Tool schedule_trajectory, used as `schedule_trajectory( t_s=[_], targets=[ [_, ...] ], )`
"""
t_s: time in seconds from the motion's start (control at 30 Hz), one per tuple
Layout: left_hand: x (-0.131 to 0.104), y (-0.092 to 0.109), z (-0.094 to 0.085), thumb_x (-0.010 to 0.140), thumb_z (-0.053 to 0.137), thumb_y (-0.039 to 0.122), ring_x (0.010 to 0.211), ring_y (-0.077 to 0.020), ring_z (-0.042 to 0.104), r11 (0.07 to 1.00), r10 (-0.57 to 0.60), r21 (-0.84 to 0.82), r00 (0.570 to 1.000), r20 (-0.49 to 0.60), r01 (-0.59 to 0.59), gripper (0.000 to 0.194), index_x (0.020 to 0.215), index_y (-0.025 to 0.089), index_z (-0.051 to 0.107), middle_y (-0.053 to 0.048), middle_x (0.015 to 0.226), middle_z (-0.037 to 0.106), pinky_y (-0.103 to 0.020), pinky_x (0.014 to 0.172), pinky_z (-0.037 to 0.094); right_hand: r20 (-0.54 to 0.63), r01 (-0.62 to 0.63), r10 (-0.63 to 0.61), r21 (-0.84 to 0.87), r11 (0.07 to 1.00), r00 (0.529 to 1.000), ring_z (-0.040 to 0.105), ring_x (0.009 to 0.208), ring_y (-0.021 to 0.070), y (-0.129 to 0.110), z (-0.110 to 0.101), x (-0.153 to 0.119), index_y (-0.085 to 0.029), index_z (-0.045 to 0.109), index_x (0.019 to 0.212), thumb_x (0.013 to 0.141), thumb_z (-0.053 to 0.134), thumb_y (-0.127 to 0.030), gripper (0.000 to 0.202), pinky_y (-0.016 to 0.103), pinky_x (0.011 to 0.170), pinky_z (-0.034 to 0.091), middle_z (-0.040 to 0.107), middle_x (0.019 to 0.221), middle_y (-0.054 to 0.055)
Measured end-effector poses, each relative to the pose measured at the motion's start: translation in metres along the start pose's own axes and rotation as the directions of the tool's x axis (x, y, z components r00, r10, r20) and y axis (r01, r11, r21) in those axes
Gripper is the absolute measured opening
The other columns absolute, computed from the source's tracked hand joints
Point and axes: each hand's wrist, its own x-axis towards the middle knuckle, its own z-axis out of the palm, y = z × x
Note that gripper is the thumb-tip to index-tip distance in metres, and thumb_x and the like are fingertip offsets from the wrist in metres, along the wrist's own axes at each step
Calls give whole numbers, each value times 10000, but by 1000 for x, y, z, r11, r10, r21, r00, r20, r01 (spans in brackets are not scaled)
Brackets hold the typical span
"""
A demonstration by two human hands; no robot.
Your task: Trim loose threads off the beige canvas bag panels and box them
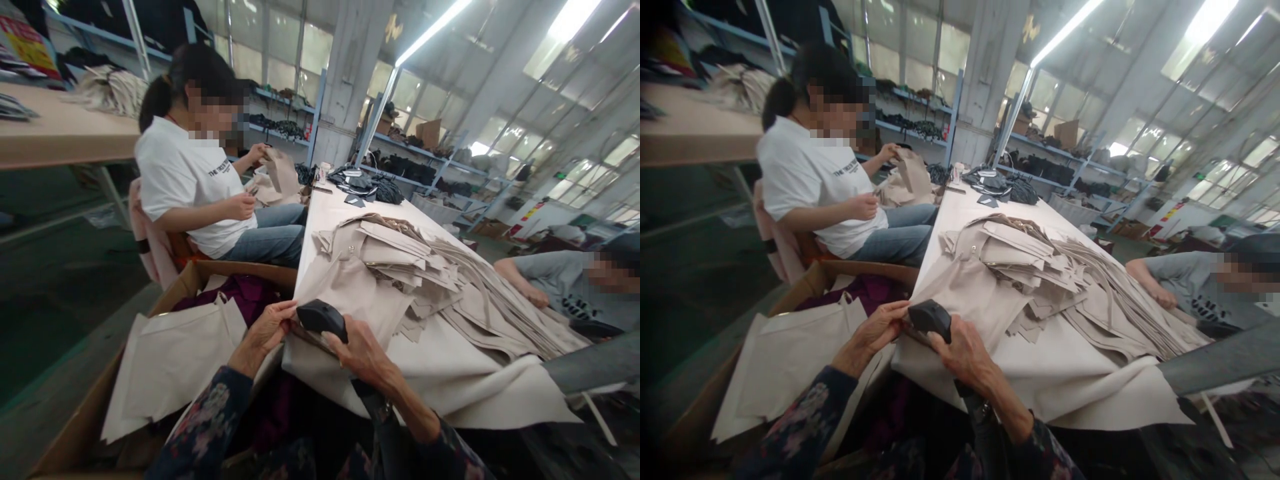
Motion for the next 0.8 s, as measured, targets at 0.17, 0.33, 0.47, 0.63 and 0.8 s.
schedule_trajectory(
  t_s=[0.17,0.33,0.47,0.63,0.8],
  targets=[
    [0,-5,3,571,751,138,572,-116,587,1000,-8,-17,999,35,8,221,782,84,713,-74,692,694,-207,550,455,-118,-14,5,-81,997,993,581,686,192,-3,-7,13,-113,553,868,861,473,-389,288,264,606,380,626,748,103],
    [1,-3,6,526,712,52,551,-113,591,997,-17,-74,999,29,19,201,724,84,704,-54,623,680,-206,582,471,-28,9,-9,-32,999,1000,574,690,177,3,-5,-10,-128,560,857,848,488,-385,266,248,603,389,628,768,88],
    [0,0,8,544,684,28,524,-108,580,995,-33,-98,999,38,37,168,704,80,696,-53,608,674,-212,583,475,-47,-13,12,-7,1000,999,574,669,171,-1,2,-7,-126,552,866,848,487,-383,265,247,595,397,626,759,88],
    [0,-1,7,591,662,36,530,-107,579,992,-31,-121,1000,-2,31,138,715,89,690,-43,610,671,-207,570,467,-94,5,-1,33,999,996,566,599,151,-4,-4,18,-130,554,796,838,504,-392,271,239,566,397,614,676,67],
    [3,-2,1,586,617,-7,544,-117,584,988,-49,-147,998,-40,43,178,734,68,682,-59,617,663,-207,546,458,-35,-64,70,160,985,997,545,488,118,15,-27,3,-131,555,847,857,457,-430,314,218,481,392,589,641,26]
  ],
)
